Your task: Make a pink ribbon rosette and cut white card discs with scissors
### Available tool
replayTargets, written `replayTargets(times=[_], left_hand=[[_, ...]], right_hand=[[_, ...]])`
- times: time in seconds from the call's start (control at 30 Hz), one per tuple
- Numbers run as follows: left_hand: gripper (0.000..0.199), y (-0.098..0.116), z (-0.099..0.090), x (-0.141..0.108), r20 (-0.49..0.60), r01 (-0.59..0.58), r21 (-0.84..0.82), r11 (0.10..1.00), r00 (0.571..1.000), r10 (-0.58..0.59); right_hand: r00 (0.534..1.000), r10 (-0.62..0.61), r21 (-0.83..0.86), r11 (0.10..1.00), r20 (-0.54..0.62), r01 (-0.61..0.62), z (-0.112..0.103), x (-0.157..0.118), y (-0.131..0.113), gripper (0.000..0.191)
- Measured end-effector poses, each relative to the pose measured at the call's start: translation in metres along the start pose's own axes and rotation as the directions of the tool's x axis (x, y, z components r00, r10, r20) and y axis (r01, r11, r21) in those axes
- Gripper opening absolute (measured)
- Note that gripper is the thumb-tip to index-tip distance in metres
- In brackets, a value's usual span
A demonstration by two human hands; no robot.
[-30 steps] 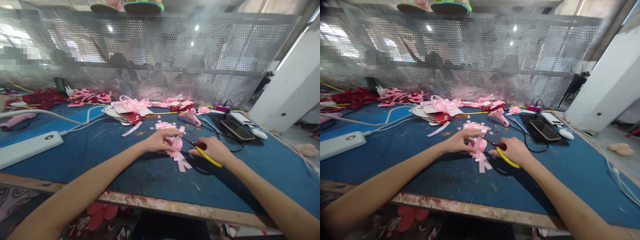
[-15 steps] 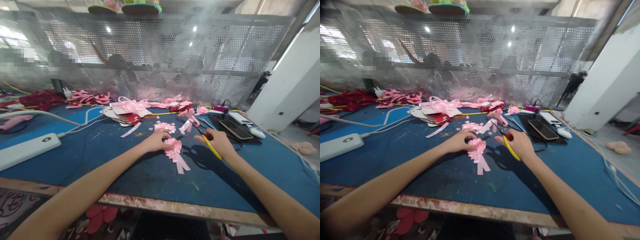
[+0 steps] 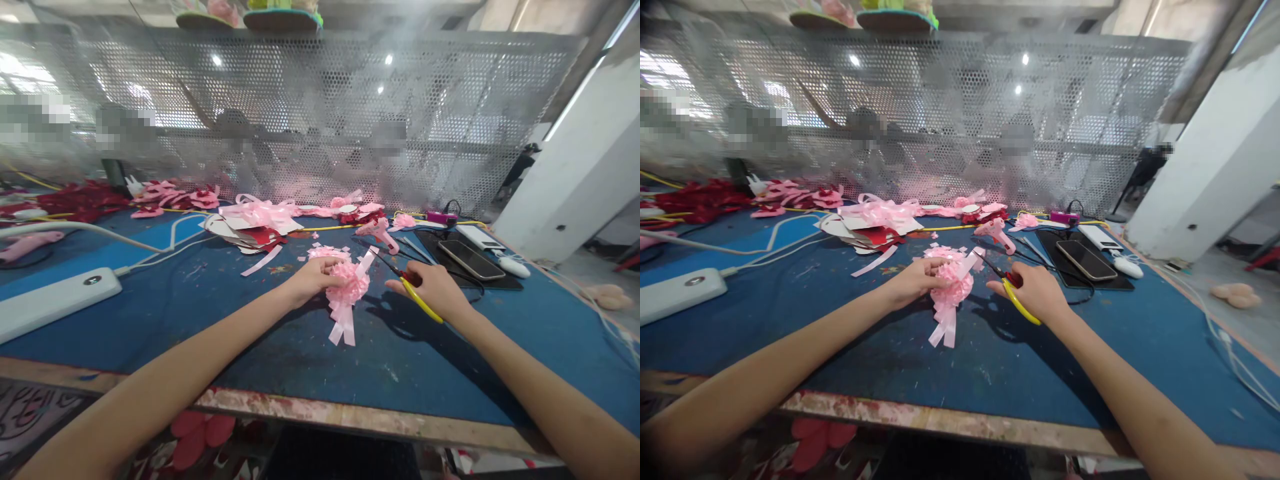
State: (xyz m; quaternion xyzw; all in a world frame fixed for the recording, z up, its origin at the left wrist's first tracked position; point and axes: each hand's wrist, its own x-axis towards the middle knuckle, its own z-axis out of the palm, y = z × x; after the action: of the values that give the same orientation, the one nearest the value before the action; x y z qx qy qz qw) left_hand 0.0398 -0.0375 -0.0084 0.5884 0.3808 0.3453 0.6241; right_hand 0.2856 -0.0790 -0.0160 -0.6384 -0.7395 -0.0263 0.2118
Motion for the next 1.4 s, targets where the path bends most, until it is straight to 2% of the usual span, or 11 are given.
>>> replayTargets(times=[0.2, 0.37, 0.63, 0.93, 1.03, 1.1, 1.17, 1.23, 1.3, 1.4], left_hand=[[0.031, 0.0, 0.003, -0.001, 0.036, 0.166, -0.185, 0.969, 0.986, -0.162], [0.021, 0.001, 0.006, -0.003, 0.001, 0.223, -0.277, 0.935, 0.973, -0.231], [0.041, -0.001, 0.009, -0.002, -0.008, 0.083, -0.158, 0.984, 0.996, -0.086], [0.035, -0.001, 0.006, -0.002, -0.062, -0.094, 0.047, 0.994, 0.993, 0.097], [0.036, 0.001, 0.005, -0.003, -0.057, -0.157, 0.093, 0.983, 0.985, 0.162], [0.039, 0.001, 0.005, -0.003, -0.043, -0.181, 0.096, 0.979, 0.982, 0.186], [0.04, 0.002, 0.005, -0.004, -0.027, -0.199, 0.081, 0.977, 0.979, 0.202], [0.039, 0.002, 0.004, -0.004, -0.022, -0.228, 0.071, 0.971, 0.973, 0.23], [0.038, 0.001, 0.004, -0.004, -0.03, -0.26, 0.078, 0.962, 0.964, 0.263], [0.038, 0.0, 0.003, -0.004, -0.04, -0.282, 0.095, 0.955, 0.957, 0.287]], right_hand=[[0.999, 0.041, -0.142, 0.989, 0.035, -0.035, -0.002, -0.002, -0.005, 0.047], [0.998, 0.041, -0.166, 0.986, 0.054, -0.031, -0.004, -0.003, -0.009, 0.047], [0.997, 0.014, -0.182, 0.983, 0.07, -0.001, -0.005, -0.004, -0.011, 0.043], [0.997, -0.007, -0.175, 0.984, 0.08, 0.021, -0.003, -0.004, -0.011, 0.043], [0.993, -0.034, -0.061, 0.997, 0.111, 0.041, -0.002, -0.003, -0.01, 0.044], [0.988, -0.055, 0.081, 0.996, 0.142, 0.044, 0.0, -0.003, -0.011, 0.047], [0.974, -0.048, 0.239, 0.971, 0.22, -0.006, 0.0, -0.003, -0.013, 0.048], [0.931, -0.02, 0.369, 0.921, 0.365, -0.125, -0.002, -0.005, -0.017, 0.048], [0.867, -0.016, 0.46, 0.852, 0.498, -0.249, -0.006, -0.007, -0.021, 0.047], [0.822, -0.083, 0.581, 0.747, 0.563, -0.323, -0.01, -0.012, -0.025, 0.047]])
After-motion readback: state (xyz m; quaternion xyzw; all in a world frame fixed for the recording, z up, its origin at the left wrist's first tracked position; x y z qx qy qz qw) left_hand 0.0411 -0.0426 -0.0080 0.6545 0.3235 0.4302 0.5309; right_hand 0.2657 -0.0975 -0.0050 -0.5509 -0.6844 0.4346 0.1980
